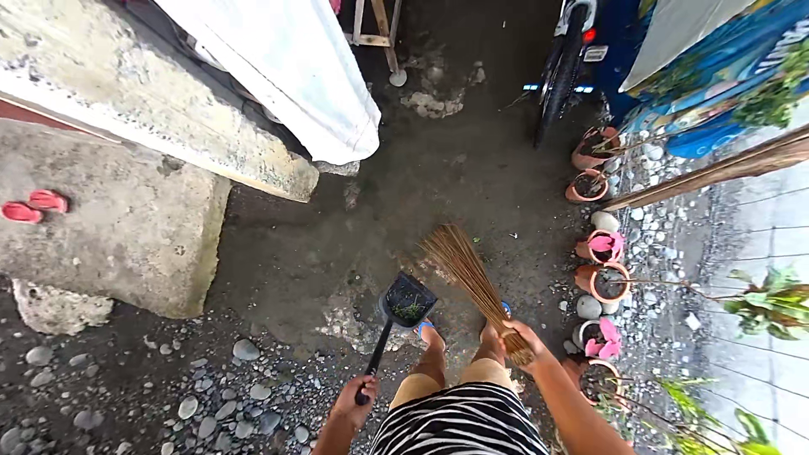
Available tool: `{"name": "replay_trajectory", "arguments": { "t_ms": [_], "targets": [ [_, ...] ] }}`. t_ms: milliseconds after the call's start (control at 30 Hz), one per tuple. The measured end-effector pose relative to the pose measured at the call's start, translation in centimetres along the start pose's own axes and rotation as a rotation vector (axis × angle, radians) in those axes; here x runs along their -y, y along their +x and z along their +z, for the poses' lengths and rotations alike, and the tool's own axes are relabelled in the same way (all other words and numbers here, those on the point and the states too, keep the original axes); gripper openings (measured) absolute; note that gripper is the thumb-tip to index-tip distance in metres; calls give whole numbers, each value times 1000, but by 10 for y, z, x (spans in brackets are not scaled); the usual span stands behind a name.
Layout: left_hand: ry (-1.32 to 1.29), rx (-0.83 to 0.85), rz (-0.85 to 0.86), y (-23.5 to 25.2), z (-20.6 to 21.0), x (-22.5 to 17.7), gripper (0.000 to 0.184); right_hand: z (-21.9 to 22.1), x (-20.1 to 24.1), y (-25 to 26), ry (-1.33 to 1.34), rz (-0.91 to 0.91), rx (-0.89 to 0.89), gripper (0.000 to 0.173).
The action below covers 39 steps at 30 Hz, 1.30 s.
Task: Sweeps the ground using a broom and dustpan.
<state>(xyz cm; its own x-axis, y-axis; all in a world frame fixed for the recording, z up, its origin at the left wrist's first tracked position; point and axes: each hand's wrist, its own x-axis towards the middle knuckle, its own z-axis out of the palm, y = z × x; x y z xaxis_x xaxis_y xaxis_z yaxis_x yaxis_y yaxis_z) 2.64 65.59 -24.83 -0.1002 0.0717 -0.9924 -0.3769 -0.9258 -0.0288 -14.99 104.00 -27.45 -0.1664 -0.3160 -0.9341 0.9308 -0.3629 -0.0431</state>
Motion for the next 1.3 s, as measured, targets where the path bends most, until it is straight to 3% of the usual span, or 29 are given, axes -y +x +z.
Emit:
{"name": "replay_trajectory", "arguments": {
  "t_ms": [67, 200, 300, 367, 467, 567, 633, 767, 1000, 1167, 1300],
  "targets": [
    [33, -12, -24, 20, 26, 7, 15, -17, 4, -41, -7, 6, -39, 39],
    [121, -56, -40, 64, 72, 20, 12, -59, 21, -121, -10, -30, 61, 33],
    [174, -60, -22, 92, 100, 33, 10, -93, 53, -172, -77, -82, 104, 32],
    [178, -66, -17, 103, 119, 42, 9, -103, 81, -197, -147, -143, 17, 34],
    [202, -94, -11, 114, 143, 57, 8, -115, 120, -192, -395, -244, -222, 42],
    [252, -112, 15, 127, 165, 73, 8, -122, 149, -137, -630, -264, -542, 69],
    [261, -106, 29, 135, 177, 86, 8, -133, 155, -89, -822, -222, -633, 90],
    [245, -125, 43, 141, 200, 104, 10, -129, 122, -39, -1143, 36, -543, 99],
    [159, -159, 86, 144, 220, 104, 11, -102, 6, -68, -1335, 341, -198, 107],
    [37, -138, 76, 142, 219, 96, 9, -93, -11, -124, -1430, 331, -174, 105],
    [71, -135, 79, 132, 209, 91, 10, -65, 13, -183, -1481, 312, -256, 103]
  ]
}}
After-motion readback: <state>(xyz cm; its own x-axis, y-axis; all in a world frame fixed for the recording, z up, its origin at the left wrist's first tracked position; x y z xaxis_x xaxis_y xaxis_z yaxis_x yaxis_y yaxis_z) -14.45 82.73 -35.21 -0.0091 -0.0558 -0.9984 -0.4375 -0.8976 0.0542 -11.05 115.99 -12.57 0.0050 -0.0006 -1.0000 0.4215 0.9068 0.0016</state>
